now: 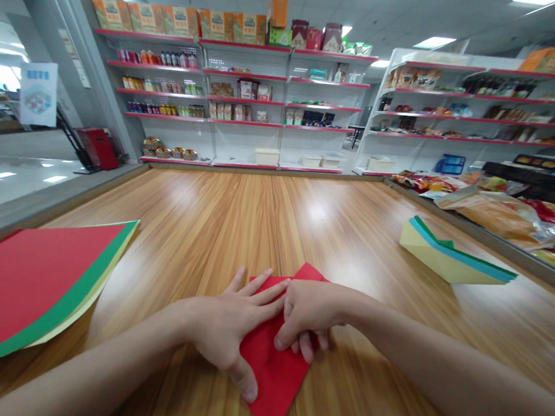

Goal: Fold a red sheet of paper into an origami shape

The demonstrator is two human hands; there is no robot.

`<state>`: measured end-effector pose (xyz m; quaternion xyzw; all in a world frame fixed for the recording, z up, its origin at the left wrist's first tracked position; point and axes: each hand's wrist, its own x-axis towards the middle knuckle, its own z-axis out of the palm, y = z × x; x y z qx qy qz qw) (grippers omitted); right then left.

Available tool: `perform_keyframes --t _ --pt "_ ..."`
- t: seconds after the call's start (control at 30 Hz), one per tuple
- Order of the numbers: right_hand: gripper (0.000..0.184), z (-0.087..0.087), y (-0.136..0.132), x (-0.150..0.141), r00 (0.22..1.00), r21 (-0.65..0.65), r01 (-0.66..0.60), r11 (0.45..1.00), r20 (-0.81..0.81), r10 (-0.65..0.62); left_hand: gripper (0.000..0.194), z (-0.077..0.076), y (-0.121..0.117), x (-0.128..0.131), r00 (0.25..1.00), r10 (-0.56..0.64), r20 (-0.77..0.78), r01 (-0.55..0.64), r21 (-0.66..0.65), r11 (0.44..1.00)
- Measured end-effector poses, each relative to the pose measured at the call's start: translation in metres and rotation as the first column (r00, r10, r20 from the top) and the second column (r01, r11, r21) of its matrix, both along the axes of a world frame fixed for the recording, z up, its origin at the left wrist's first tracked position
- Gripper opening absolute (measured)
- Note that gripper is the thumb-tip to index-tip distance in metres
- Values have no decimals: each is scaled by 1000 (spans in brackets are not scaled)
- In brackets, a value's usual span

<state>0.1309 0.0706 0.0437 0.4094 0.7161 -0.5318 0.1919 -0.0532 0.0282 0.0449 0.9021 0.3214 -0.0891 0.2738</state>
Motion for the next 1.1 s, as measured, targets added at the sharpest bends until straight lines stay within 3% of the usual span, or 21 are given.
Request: perform_keyframes --t 0.4,0.57,0.63,1.1 --pt "16 5 -3 -1 999 29 54 998 -1 -54 119 -5 0 -2 1000 -12 6 11 21 1000" --pt "16 2 -1 0 998 25 66 998 7 -66 76 -11 -8 3 998 51 29 -55 131 990" --pt "16 0 1 1 998 20 55 998 -6 -55 68 -12 -10 6 997 76 15 -77 153 985" --pt "18 -6 2 -1 999 56 38 998 4 -38 70 -10 -10 9 995 96 0 -95 135 986"
